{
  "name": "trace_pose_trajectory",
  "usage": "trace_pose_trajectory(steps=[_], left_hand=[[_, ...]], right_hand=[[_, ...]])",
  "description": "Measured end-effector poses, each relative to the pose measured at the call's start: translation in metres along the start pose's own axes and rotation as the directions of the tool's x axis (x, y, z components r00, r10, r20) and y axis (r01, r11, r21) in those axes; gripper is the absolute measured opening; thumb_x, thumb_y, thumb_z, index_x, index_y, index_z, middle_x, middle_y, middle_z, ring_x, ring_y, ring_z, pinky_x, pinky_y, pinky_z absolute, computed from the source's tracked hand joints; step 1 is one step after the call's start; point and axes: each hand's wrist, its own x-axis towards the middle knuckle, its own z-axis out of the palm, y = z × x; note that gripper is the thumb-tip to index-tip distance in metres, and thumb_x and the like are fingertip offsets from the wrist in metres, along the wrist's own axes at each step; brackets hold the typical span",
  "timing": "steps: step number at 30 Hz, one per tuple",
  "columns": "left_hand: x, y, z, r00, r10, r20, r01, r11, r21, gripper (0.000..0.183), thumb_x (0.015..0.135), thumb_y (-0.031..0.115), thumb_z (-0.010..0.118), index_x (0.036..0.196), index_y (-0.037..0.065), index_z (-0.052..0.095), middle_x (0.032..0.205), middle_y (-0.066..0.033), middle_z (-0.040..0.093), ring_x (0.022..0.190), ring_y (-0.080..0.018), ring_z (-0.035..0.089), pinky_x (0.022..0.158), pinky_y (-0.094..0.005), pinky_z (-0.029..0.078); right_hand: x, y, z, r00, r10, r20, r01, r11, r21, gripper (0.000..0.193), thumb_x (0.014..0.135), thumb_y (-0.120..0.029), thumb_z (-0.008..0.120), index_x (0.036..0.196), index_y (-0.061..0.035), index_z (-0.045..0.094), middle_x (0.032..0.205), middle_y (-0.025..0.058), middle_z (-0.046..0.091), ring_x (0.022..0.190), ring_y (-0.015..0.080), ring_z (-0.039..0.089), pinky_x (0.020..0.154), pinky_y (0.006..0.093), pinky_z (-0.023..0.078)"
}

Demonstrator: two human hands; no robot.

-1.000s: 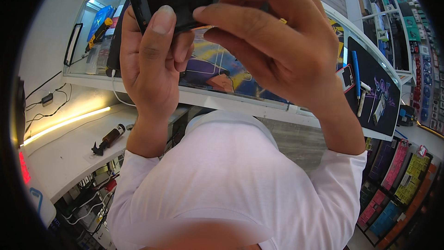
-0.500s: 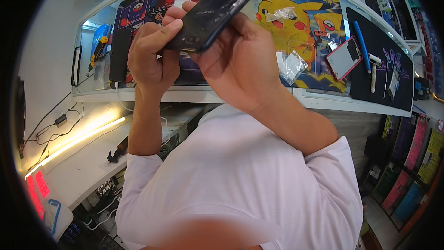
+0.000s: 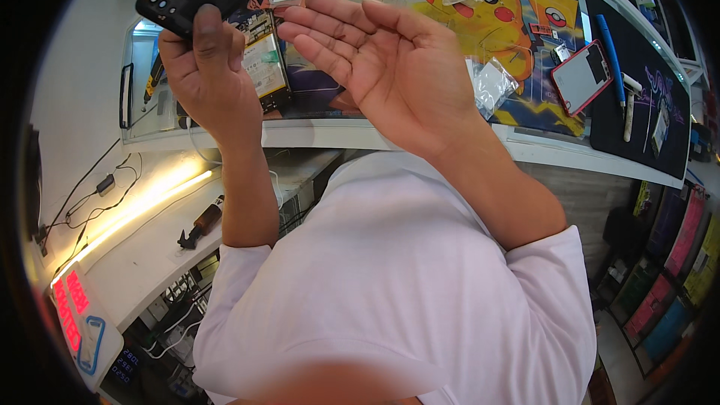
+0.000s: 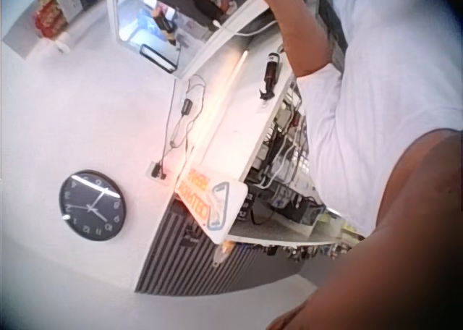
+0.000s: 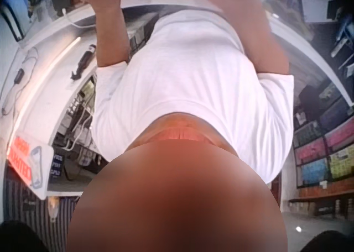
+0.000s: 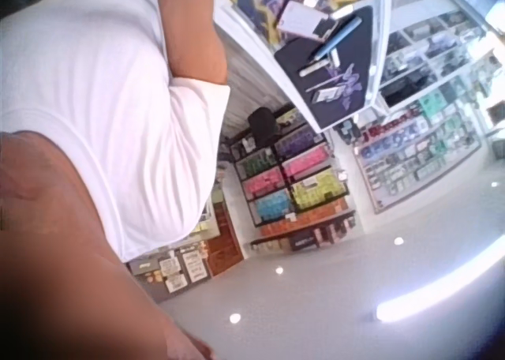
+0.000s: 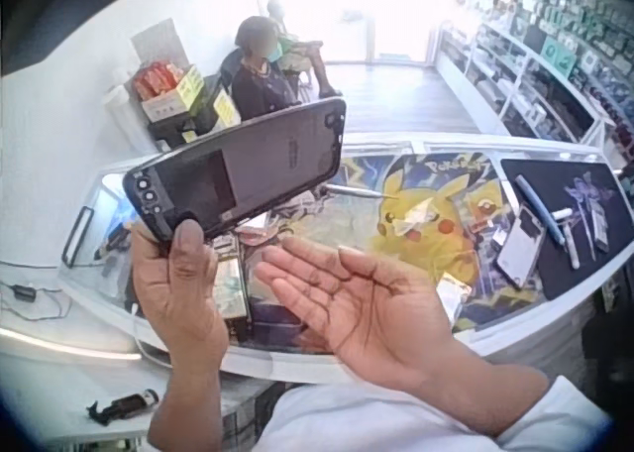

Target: The person removes a red phone case from a smartphone, then uses a small metal tool to pry open the phone's back cover. The person continues to separate the back cover from the phone body and sets the cover aside.

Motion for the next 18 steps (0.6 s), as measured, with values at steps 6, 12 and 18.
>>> trace_pose_trajectory(steps=[6,12,18], left_hand=[[0.001,-0.006,-0.010,0.994,-0.089,0.055,0.093,0.994,-0.063,0.016,0.104,0.013,0.062,0.114,0.003,0.055,0.080,0.0020,0.049,0.065,-0.0067,0.035,0.062,-0.0248,0.032],[-0.005,-0.019,-0.010,0.986,-0.168,-0.014,0.167,0.982,-0.084,0.014,0.103,0.014,0.064,0.111,0.005,0.059,0.071,0.0035,0.042,0.061,-0.0074,0.032,0.060,-0.0253,0.029],[-0.009,-0.025,-0.006,0.976,-0.219,-0.008,0.218,0.973,-0.080,0.015,0.103,0.016,0.065,0.111,0.005,0.059,0.069,0.0044,0.040,0.060,-0.0073,0.031,0.059,-0.0250,0.028]], right_hand=[[-0.016,-0.003,-0.007,0.999,-0.045,0.000,0.043,0.972,-0.232,0.052,0.107,-0.003,0.036,0.154,0.0153,0.024,0.159,0.0356,0.032,0.149,0.0404,0.038,0.124,0.0407,0.039],[-0.017,-0.010,-0.019,0.997,-0.013,0.075,0.023,0.991,-0.135,0.052,0.110,-0.004,0.032,0.157,0.0119,0.018,0.159,0.0340,0.033,0.148,0.0363,0.040,0.122,0.0382,0.043],[-0.018,-0.011,-0.023,0.996,-0.080,0.031,0.084,0.986,-0.144,0.051,0.111,-0.007,0.034,0.158,0.0092,0.021,0.158,0.0306,0.037,0.144,0.0321,0.046,0.117,0.0374,0.048]])
